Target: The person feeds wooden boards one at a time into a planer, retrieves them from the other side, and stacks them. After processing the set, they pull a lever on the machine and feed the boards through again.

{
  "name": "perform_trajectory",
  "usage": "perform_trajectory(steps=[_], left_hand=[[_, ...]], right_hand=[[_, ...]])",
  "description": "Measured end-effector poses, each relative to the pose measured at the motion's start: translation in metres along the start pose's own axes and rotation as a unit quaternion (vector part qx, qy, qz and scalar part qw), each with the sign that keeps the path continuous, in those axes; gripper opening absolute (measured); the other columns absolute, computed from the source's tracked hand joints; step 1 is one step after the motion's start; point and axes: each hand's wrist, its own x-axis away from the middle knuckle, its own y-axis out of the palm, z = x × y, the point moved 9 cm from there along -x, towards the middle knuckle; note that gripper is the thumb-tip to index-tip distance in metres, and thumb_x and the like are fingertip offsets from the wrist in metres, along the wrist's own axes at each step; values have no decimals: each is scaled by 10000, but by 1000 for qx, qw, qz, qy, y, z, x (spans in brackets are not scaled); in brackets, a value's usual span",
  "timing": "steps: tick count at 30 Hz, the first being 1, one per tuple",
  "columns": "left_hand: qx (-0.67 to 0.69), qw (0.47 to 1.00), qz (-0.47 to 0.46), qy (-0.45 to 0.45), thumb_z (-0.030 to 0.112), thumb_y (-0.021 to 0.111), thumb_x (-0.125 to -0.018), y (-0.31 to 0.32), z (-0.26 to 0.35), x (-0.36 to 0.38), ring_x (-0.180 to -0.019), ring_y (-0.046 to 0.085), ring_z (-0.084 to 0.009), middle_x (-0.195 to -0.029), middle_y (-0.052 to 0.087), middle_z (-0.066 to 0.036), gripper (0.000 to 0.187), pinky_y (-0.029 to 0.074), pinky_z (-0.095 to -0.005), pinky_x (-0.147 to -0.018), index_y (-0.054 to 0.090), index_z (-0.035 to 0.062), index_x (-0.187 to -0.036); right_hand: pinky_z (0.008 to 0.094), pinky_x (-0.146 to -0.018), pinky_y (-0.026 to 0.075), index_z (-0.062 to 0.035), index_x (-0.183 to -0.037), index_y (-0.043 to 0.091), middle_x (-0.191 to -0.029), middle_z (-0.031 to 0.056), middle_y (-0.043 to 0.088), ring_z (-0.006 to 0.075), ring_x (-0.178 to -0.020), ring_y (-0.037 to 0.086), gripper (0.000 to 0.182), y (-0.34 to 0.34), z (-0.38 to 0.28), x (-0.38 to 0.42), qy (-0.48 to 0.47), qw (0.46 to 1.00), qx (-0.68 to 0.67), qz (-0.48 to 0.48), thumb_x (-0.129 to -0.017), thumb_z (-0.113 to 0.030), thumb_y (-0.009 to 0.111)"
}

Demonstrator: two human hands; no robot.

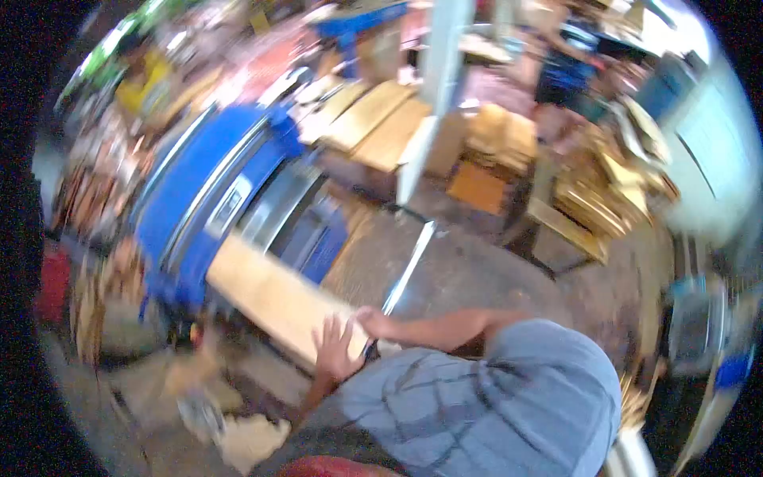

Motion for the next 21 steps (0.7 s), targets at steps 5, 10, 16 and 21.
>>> perform_trajectory(steps=[5,10,16,21], left_hand=[[2,1000,-17,13,514,682,-715,5,-13,-8,-1426,115,-484,-1516,230,-289,904,6,-706,-1077,373,93,-1453],[6,999,-4,-32,464,713,-701,-3,-24,-8,-1426,98,-490,-1524,211,-287,907,18,-682,-1096,378,53,-1437],[-42,981,32,-186,428,714,-691,10,-52,-1,-1432,25,-496,-1549,124,-286,963,19,-686,-1094,298,54,-1475],[-43,982,-1,-182,368,735,-629,-3,-56,-8,-1432,15,-499,-1552,108,-286,1030,9,-693,-1089,262,56,-1489]], right_hand=[[292,-437,548,-50,-1080,583,-875,66,581,156,-595,616,311,5,-15,-10,43,999,-7,-3,-993,-332,485],[261,-399,497,-67,-1056,580,-753,35,537,132,-563,599,336,18,-18,-21,57,998,-26,2,-984,-385,496],[326,-403,527,-43,-889,593,-707,67,607,170,-518,598,271,29,-30,-38,-18,998,-62,16,-976,-292,529],[296,-392,479,-76,-953,569,-676,32,562,134,-496,574,331,27,-40,-36,47,998,-43,15,-982,-396,490]])
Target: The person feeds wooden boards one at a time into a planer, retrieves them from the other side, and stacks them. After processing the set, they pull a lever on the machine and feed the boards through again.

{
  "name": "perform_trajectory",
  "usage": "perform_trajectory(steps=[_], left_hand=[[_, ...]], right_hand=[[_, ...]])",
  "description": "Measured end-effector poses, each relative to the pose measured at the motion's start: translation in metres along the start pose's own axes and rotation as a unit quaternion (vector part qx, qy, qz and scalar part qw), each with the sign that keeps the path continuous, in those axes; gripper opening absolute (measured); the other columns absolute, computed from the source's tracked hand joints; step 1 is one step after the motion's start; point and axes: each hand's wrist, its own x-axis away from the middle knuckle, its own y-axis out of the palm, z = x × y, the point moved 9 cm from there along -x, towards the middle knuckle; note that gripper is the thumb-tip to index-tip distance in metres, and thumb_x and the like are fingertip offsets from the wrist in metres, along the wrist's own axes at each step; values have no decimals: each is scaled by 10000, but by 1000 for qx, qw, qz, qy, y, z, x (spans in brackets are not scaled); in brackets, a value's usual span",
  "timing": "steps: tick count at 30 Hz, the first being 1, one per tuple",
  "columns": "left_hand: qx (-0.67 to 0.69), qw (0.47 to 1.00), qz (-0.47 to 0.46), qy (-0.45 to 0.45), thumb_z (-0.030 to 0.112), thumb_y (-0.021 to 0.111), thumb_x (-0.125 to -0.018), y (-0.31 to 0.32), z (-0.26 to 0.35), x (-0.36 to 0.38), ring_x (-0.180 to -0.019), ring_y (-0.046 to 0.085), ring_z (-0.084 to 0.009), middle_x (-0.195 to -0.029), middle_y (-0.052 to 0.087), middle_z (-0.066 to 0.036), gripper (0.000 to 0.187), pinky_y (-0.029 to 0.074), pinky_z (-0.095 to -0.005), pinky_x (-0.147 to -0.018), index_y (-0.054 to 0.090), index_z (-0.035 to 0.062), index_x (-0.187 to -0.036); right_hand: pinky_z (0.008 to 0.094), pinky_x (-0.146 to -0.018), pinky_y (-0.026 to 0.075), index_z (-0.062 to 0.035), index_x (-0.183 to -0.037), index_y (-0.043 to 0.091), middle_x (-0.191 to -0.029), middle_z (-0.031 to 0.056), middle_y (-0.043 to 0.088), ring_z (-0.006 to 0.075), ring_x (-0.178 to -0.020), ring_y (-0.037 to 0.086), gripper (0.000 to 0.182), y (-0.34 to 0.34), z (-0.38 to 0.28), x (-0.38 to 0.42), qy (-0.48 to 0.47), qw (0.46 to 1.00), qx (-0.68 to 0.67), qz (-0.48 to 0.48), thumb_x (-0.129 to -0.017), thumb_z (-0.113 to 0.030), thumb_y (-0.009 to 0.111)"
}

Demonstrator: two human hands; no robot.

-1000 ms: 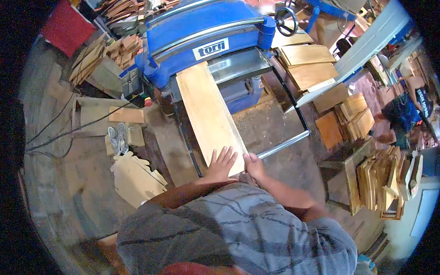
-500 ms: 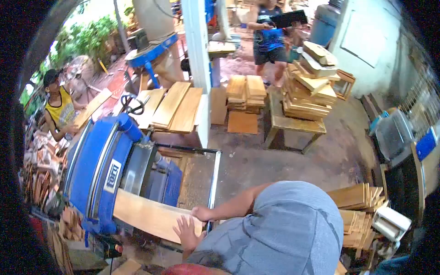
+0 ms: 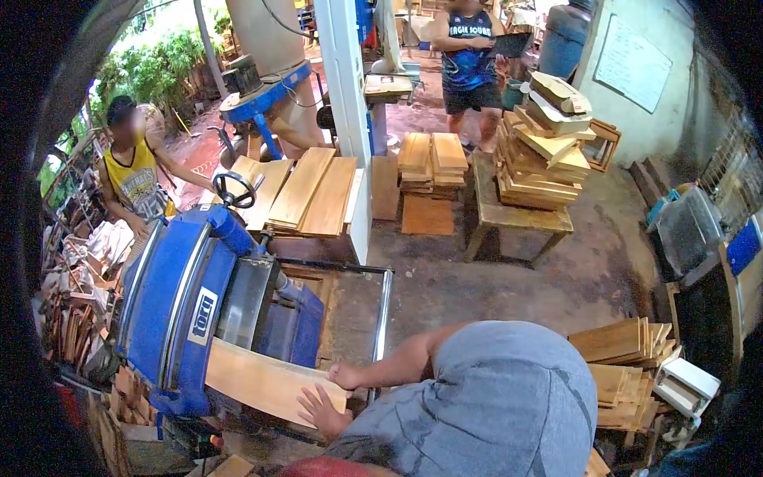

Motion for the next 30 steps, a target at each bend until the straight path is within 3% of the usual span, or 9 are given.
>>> perform_trajectory(steps=[4,6,7,10,11,13,15,18,30], left_hand=[[-8,1000,2,16,320,735,-601,3,-12,-10,-1429,8,-509,-1548,98,-297,1057,3,-698,-1083,238,58,-1496],[-16,1000,-7,7,313,733,-596,-8,-13,-12,-1426,13,-512,-1543,106,-302,1058,4,-699,-1082,237,58,-1496],[-8,1000,-6,15,310,738,-592,-11,-12,-12,-1425,16,-513,-1543,107,-303,1062,3,-699,-1081,238,57,-1495],[-16,1000,24,12,307,755,-589,-10,-22,-14,-1426,28,-506,-1543,115,-295,1071,9,-691,-1087,239,66,-1496],[-18,999,22,15,305,757,-592,-13,-21,-17,-1429,33,-499,-1543,121,-293,1061,14,-686,-1091,250,71,-1494],[-19,1000,23,2,303,759,-596,-21,-24,-21,-1431,38,-492,-1544,128,-290,1051,19,-681,-1096,260,75,-1493],[-10,999,24,22,298,754,-609,-25,-25,-23,-1438,46,-474,-1547,137,-281,1015,20,-673,-1103,289,88,-1487],[-27,999,15,15,322,767,-587,-20,-34,-32,-1443,10,-468,-1563,89,-265,1098,3,-665,-1106,216,115,-1513],[-42,999,1,3,378,770,-574,-19,-65,-58,-1464,29,-405,-1575,103,-229,1110,-7,-607,-1143,228,139,-1512]], right_hand=[[287,-387,471,-69,-948,569,-648,27,562,141,-487,570,330,2,-10,-17,-44,997,19,-57,-979,-390,499],[305,-439,491,-62,-950,564,-700,37,576,150,-519,583,348,18,20,-57,-49,969,51,-238,-979,-402,496],[321,-524,515,-59,-1010,554,-752,33,586,137,-622,611,339,13,20,-90,-252,908,219,-252,-967,-394,525],[406,-617,510,-49,-1081,533,-811,102,636,243,-740,643,393,-63,-49,-3,-338,904,257,-43,-938,-414,556],[435,-639,508,-46,-1097,528,-828,130,646,294,-774,646,417,-89,-52,0,-370,859,351,32,-929,-426,561],[485,-809,483,-51,-1071,550,-892,173,642,374,-840,625,438,-131,-33,-1,-271,842,466,19,-928,-464,529],[451,-987,390,-65,-1020,636,-937,145,650,343,-968,586,432,-143,-45,22,-339,741,578,39,-913,-473,541],[456,-1000,366,-85,-952,644,-862,103,641,306,-924,581,379,-141,-45,37,-417,696,574,108,-916,-447,536],[538,-1083,276,-107,-928,634,-890,116,638,325,-975,587,368,-146,-36,31,-359,744,562,41,-949,-441,481]])
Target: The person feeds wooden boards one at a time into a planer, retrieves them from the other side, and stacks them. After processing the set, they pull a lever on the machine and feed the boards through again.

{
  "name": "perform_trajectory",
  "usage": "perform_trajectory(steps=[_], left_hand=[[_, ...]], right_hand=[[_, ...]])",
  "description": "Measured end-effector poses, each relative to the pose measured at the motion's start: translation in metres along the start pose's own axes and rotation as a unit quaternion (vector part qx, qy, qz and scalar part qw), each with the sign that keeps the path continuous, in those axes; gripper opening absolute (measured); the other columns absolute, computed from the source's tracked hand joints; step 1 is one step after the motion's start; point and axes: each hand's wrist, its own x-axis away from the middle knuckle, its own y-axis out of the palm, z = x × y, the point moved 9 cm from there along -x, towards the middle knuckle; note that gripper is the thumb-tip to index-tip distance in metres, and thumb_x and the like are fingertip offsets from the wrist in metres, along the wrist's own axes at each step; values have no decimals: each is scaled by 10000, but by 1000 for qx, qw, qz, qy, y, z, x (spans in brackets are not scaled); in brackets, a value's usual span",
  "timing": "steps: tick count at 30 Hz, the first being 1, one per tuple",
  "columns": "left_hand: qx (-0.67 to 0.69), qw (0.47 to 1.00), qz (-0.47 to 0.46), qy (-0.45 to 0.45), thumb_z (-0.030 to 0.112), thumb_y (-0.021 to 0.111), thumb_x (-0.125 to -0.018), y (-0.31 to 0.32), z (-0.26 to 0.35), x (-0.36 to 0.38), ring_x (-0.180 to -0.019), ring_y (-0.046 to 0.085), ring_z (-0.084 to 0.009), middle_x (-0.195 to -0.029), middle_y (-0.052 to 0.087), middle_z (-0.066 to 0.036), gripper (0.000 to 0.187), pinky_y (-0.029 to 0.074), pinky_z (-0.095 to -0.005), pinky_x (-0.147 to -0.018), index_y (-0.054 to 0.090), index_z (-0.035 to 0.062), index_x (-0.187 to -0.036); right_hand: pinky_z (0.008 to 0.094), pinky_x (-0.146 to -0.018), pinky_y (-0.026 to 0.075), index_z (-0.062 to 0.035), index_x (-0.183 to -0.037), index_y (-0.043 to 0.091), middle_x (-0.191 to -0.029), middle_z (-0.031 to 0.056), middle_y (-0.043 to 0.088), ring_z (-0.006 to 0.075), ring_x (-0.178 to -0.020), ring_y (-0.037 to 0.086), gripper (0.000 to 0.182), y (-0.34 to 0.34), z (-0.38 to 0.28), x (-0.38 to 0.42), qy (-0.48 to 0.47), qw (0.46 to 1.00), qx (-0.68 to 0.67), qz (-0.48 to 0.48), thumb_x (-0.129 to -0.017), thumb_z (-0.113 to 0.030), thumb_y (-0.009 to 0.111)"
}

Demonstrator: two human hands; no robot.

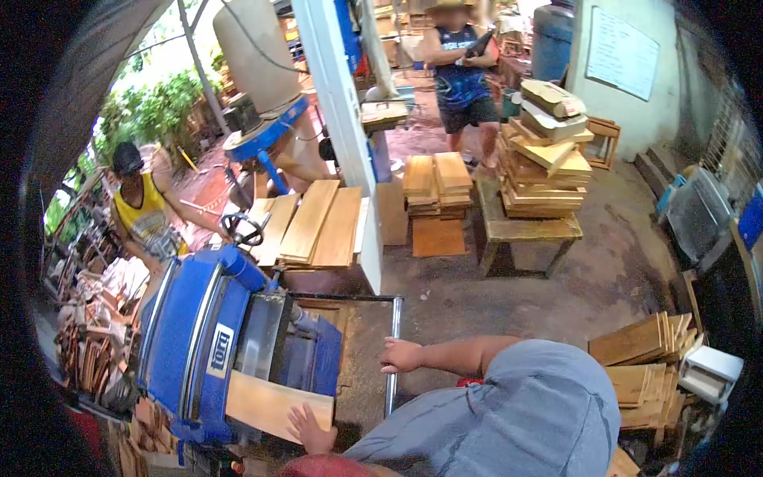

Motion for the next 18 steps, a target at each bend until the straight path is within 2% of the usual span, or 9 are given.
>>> perform_trajectory(steps=[6,7,10,12,13,15,16,17,18], left_hand=[[-5,999,35,1,366,782,-554,0,-17,-11,-1458,57,-417,-1565,129,-237,1113,10,-617,-1137,250,128,-1502],[-30,999,39,9,353,819,-554,1,-18,-13,-1455,54,-419,-1564,113,-238,1160,65,-645,-1121,202,114,-1507],[-39,999,26,5,356,823,-552,0,-24,-18,-1455,57,-419,-1563,111,-242,1176,69,-644,-1121,187,113,-1511],[-54,998,16,4,360,828,-547,-1,-29,-24,-1455,56,-420,-1564,103,-243,1198,73,-632,-1127,169,112,-1516],[-55,998,0,-9,361,826,-554,-4,-30,-26,-1455,53,-423,-1565,95,-244,1198,75,-626,-1130,161,108,-1517],[-48,997,-55,-39,356,806,-590,-5,-35,-32,-1456,4,-433,-1570,58,-254,1162,63,-614,-1136,162,97,-1522],[-57,997,-39,-35,346,810,-616,2,-41,-36,-1458,-1,-426,-1572,42,-253,1153,67,-615,-1135,148,88,-1524],[-52,999,2,-14,324,822,-610,3,-42,-38,-1442,61,-456,-1560,59,-277,1179,86,-596,-1144,118,81,-1525],[0,999,-24,-29,346,815,-644,2,-39,-48,-1431,86,-466,-1545,93,-301,1149,104,-570,-1151,128,61,-1520]], right_hand=[[570,-1032,317,-60,-912,612,-918,146,640,355,-956,595,368,-12,2,2,2,995,-96,32,-949,-409,504],[570,-1032,317,-60,-912,612,-918,146,640,355,-956,595,368,-13,5,2,7,995,-98,32,-949,-409,504],[527,-977,390,-53,-969,613,-922,155,637,362,-942,599,365,-20,15,1,44,979,-200,6,-954,-401,506],[461,-900,452,-58,-1008,614,-943,160,637,356,-942,606,355,-42,31,3,115,957,-263,38,-957,-393,509],[413,-834,480,-64,-1036,614,-968,153,639,335,-951,612,336,-49,40,0,87,957,-266,72,-954,-375,518],[399,-836,481,-61,-1024,612,-974,140,639,307,-937,616,321,-60,65,-6,106,937,-312,117,-950,-365,538],[385,-822,482,-55,-1017,611,-963,127,638,268,-914,613,292,-80,74,-10,104,932,-314,147,-950,-333,551],[372,-808,481,-49,-1001,612,-936,111,632,232,-891,604,259,-90,90,-12,145,911,-347,170,-951,-299,563],[356,-790,481,-41,-989,617,-915,96,626,198,-877,596,236,-95,112,-21,155,906,-345,191,-952,-269,570]])
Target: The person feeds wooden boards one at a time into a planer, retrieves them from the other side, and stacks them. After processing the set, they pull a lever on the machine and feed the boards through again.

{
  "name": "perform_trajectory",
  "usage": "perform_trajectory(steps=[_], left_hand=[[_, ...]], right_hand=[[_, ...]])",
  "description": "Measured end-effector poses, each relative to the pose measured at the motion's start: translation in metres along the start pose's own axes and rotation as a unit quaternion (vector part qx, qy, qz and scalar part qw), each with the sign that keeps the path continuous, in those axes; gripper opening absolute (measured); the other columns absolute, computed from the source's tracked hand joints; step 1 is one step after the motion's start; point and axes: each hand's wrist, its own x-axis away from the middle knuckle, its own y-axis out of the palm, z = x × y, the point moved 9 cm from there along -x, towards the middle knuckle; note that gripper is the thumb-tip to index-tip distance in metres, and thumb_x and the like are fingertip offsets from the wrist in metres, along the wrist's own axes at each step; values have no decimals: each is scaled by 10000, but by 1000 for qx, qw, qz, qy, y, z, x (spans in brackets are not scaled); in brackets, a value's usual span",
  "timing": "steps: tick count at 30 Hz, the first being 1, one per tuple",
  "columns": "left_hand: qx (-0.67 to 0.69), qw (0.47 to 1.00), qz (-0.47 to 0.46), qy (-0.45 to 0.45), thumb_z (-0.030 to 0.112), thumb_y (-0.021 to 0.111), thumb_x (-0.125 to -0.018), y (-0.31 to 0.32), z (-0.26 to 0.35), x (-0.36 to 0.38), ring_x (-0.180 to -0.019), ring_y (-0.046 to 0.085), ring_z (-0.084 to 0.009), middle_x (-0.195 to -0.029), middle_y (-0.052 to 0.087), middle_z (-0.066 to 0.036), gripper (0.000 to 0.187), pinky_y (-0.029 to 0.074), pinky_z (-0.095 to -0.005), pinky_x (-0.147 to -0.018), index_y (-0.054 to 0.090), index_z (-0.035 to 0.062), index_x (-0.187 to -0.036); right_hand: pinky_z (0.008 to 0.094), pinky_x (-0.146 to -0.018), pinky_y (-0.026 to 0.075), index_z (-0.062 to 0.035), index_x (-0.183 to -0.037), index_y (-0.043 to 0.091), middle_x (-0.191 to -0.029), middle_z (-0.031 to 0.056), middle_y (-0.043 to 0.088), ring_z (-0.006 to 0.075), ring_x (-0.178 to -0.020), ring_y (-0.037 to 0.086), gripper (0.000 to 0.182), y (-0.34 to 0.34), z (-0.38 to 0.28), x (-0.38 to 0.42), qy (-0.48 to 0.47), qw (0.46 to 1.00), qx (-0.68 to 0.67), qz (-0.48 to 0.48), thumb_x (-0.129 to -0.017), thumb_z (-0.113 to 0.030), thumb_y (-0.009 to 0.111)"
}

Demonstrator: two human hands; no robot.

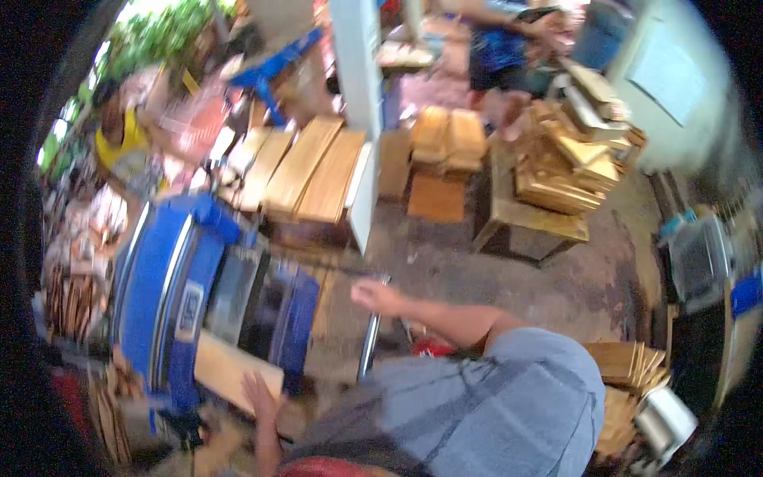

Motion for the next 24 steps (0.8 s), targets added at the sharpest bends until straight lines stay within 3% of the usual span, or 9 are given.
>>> perform_trajectory(steps=[2,4,8,11,13,18,20,22,24], left_hand=[[186,981,12,51,329,809,-681,-20,50,-19,-1409,195,-448,-1510,230,-295,979,162,-521,-1145,303,5,-1454],[116,979,105,128,341,773,-737,-55,131,-45,-1385,240,-460,-1490,286,-282,825,211,-504,-1129,394,79,-1421],[171,955,168,172,232,706,-816,-81,255,-139,-1354,324,-421,-1453,379,-233,552,280,-474,-1108,520,69,-1309],[204,930,203,229,160,673,-816,-85,306,-221,-1233,485,-362,-1272,577,-166,343,366,-447,-1051,617,70,-1142],[186,945,152,223,156,653,-814,-75,314,-282,-1108,577,-330,-1164,641,-140,312,449,-424,-959,643,83,-1117],[182,969,120,113,241,681,-819,-42,260,-360,-922,642,-344,-999,679,-149,291,505,-405,-827,671,75,-1058],[153,979,120,53,241,695,-804,-48,262,-364,-779,629,-351,-815,656,-139,235,492,-436,-711,666,98,-988],[97,991,91,9,252,697,-788,-44,262,-368,-766,630,-357,-775,660,-126,199,487,-452,-678,657,111,-922],[79,993,82,3,282,684,-790,-36,257,-375,-744,637,-358,-789,672,-117,203,487,-470,-646,665,124,-915]], right_hand=[[329,-775,483,-33,-983,626,-917,85,633,171,-857,594,200,-33,2,-33,-12,998,-51,41,-944,-226,588],[315,-783,483,-31,-1006,626,-927,77,643,159,-854,593,196,-55,36,-67,6,995,-62,79,-939,-213,597],[300,-799,482,-34,-1057,612,-897,56,637,137,-848,578,216,-84,83,-123,51,994,-72,61,-936,-213,601],[312,-838,481,-44,-1161,559,-973,73,630,146,-903,570,287,-90,117,-146,79,994,-71,-4,-943,-228,585],[320,-876,491,-60,-1198,568,-1105,49,634,138,-981,586,343,-91,147,-157,80,991,-103,10,-935,-273,623],[348,-799,513,-76,-1102,596,-997,85,655,183,-890,625,271,-89,175,-190,103,994,-21,-41,-934,-289,616],[357,-777,522,-99,-1123,603,-943,70,653,193,-885,625,256,-84,187,-210,94,995,-26,-36,-942,-281,594],[340,-636,529,-96,-1022,624,-837,60,635,171,-744,620,211,-49,235,-250,80,993,-72,-58,-945,-289,586],[291,-509,484,-81,-928,621,-737,35,598,127,-596,569,219,-12,267,-287,242,934,-208,-163,-943,-296,586]])
